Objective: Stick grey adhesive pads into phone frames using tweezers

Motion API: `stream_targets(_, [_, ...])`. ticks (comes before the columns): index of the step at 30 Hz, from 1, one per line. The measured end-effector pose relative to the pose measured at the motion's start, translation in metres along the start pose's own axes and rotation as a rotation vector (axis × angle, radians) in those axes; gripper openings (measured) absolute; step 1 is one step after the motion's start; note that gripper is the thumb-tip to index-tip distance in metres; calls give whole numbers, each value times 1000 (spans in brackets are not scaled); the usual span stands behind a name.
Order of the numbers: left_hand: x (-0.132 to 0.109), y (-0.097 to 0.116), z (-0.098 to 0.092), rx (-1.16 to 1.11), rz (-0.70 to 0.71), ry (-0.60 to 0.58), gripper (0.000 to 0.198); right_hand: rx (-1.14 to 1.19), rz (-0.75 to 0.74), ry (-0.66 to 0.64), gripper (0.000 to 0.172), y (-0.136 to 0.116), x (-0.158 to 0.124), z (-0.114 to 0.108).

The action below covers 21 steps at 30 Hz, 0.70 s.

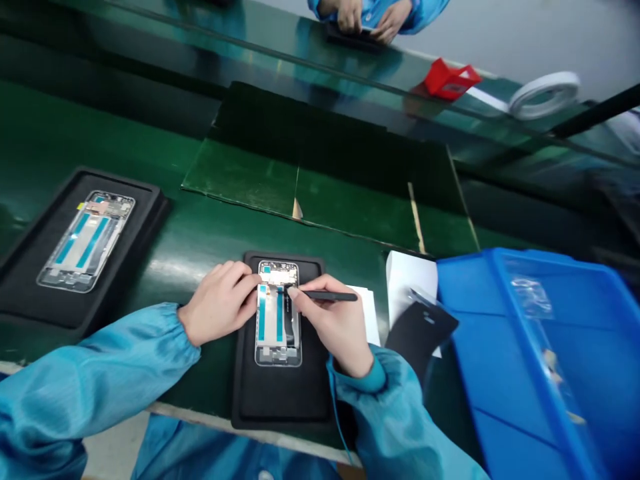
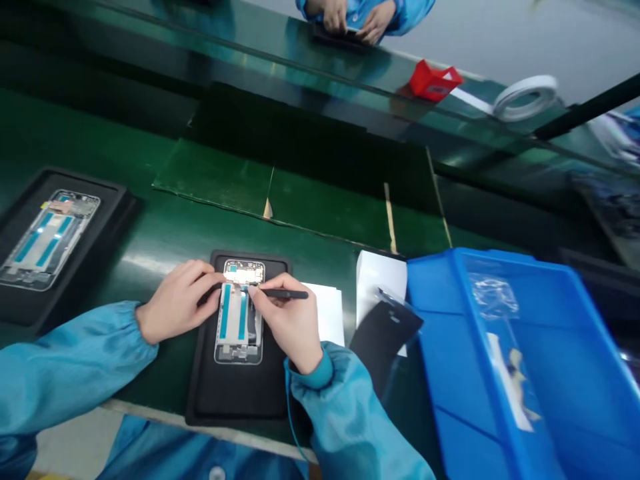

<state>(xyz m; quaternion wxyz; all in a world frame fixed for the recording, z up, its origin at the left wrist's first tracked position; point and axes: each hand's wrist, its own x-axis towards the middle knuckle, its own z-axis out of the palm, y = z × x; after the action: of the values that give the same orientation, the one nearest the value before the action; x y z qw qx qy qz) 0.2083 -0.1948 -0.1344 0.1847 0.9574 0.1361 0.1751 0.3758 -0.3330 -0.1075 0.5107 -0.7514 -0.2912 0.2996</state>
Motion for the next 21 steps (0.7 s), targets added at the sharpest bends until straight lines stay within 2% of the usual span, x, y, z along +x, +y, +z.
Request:
stream_targets(12, [1,1,-2,23,17,8,20,56,60,-50,24,-3,-1,0])
stream_targets(21, [1,2,-3,34,21,3,21,-7,49,-31,23,0,-2,4])
